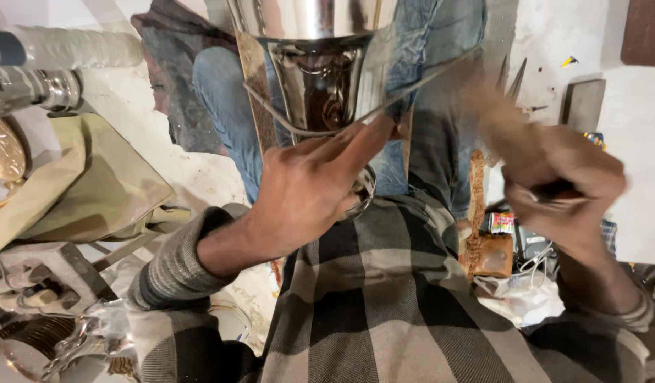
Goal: The person hammers a thin metal wire around the base of a polished metal vessel using a wooden mallet. They repeatedly tap the wire to secure it in place while holding the vessel steady with the other hand.
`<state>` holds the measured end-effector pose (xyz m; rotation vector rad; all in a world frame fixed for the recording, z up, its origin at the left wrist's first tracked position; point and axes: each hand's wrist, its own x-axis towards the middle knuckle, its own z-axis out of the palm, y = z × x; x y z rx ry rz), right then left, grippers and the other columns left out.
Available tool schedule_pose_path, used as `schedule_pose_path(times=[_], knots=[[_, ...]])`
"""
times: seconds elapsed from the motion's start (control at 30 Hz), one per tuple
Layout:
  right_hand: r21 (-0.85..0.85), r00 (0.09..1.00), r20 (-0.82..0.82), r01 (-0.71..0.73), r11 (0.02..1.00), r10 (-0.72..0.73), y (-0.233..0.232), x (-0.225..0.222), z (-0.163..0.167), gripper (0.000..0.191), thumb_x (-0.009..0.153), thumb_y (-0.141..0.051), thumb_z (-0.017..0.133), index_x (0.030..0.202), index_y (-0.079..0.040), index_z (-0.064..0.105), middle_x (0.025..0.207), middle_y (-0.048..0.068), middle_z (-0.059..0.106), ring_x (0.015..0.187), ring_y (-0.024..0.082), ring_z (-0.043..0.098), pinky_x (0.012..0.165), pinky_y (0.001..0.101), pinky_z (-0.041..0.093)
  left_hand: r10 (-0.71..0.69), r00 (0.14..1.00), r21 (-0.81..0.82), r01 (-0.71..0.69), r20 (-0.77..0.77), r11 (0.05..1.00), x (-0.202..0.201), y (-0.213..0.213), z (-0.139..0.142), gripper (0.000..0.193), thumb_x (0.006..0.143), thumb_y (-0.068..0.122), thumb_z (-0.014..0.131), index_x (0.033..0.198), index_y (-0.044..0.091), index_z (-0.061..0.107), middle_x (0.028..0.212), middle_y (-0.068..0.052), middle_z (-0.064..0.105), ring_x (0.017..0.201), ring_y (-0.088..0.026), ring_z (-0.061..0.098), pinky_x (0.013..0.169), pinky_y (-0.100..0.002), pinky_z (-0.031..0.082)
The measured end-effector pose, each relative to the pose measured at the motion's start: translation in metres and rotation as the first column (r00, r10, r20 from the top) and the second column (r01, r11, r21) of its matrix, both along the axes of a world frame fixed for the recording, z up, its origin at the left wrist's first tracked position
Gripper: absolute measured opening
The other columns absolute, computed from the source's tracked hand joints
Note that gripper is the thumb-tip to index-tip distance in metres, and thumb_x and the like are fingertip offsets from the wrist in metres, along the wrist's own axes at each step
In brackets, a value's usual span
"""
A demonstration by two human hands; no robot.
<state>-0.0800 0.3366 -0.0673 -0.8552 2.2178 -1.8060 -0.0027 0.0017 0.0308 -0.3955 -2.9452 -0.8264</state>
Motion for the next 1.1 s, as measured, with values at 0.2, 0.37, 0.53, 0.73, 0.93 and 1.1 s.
schedule_pose_path(times=[0.2, 0.37, 0.53, 0.73, 0.93, 1.1], knots=[[0.143, 0.971, -0.215, -0.074, 0.987, 0.104, -0.014, -0.012, 0.029, 0.027, 0.074, 0.007, 0.065, 0.100, 0.012, 0.064, 0.076, 0.014, 0.062, 0.057, 0.016, 0.056, 0.046, 0.0267, 0.046, -0.006, 1.000, -0.043, 0.005, -0.020, 0.999, 0.005, 0.001, -0.012, 0.041, 0.104, -0.006, 0.065, 0.141, 0.010, 0.057, 0.121, -0.014, 0.075, 0.082, -0.017, 0.077, 0.054, -0.028, 0.059], [0.108, 0.999, -0.030, -0.020, 0.994, 0.023, -0.023, -0.011, 0.030, 0.019, 0.087, -0.001, 0.070, 0.105, 0.002, 0.064, 0.072, 0.006, 0.060, 0.058, 0.013, 0.056, 0.048, 0.0240, 0.042, 0.029, 1.000, 0.050, -0.029, 0.009, 0.998, 0.011, -0.003, 0.000, 0.066, 0.081, -0.006, 0.069, 0.145, 0.005, 0.053, 0.133, -0.016, 0.071, 0.094, -0.024, 0.077, 0.064, -0.032, 0.062], [0.116, 0.998, -0.035, -0.056, 0.992, 0.061, -0.024, -0.022, 0.039, 0.017, 0.094, -0.006, 0.072, 0.108, -0.001, 0.063, 0.086, 0.012, 0.062, 0.065, 0.015, 0.061, 0.056, 0.0263, 0.050, 0.082, 0.995, 0.083, -0.086, 0.060, 0.993, 0.015, 0.000, 0.014, 0.076, 0.070, -0.002, 0.073, 0.143, 0.003, 0.054, 0.135, -0.014, 0.069, 0.094, -0.028, 0.075, 0.067, -0.039, 0.058], [0.006, 0.992, -0.006, -0.129, 0.992, 0.129, -0.022, -0.022, 0.034, 0.039, 0.075, -0.004, 0.072, 0.113, -0.001, 0.068, 0.082, 0.014, 0.065, 0.064, 0.019, 0.059, 0.055, 0.0300, 0.049, 0.125, 0.990, 0.086, -0.130, 0.066, 0.988, 0.014, 0.005, 0.017, 0.073, 0.074, -0.005, 0.071, 0.145, 0.002, 0.052, 0.138, -0.010, 0.070, 0.098, -0.026, 0.075, 0.073, -0.038, 0.060], [-0.088, 0.994, -0.093, -0.072, 0.994, 0.064, -0.016, -0.006, 0.002, 0.055, 0.074, 0.001, 0.071, 0.128, 0.000, 0.060, 0.091, 0.014, 0.066, 0.066, 0.013, 0.060, 0.054, 0.0246, 0.050, 0.096, 0.993, 0.052, -0.100, 0.061, 0.994, 0.014, 0.005, 0.016, 0.074, 0.073, -0.002, 0.071, 0.144, 0.002, 0.051, 0.132, -0.015, 0.070, 0.102, -0.029, 0.075, 0.072, -0.040, 0.059], [0.014, 0.998, 0.064, -0.005, 1.000, 0.005, -0.011, 0.018, 0.010, 0.072, 0.069, 0.007, 0.066, 0.140, -0.007, 0.059, 0.104, 0.010, 0.069, 0.072, 0.008, 0.061, 0.060, 0.0201, 0.049, 0.058, 0.998, -0.015, -0.059, -0.031, 0.998, 0.010, 0.003, 0.006, 0.055, 0.092, -0.004, 0.069, 0.144, 0.006, 0.053, 0.124, -0.013, 0.075, 0.087, -0.020, 0.077, 0.060, -0.034, 0.059]])
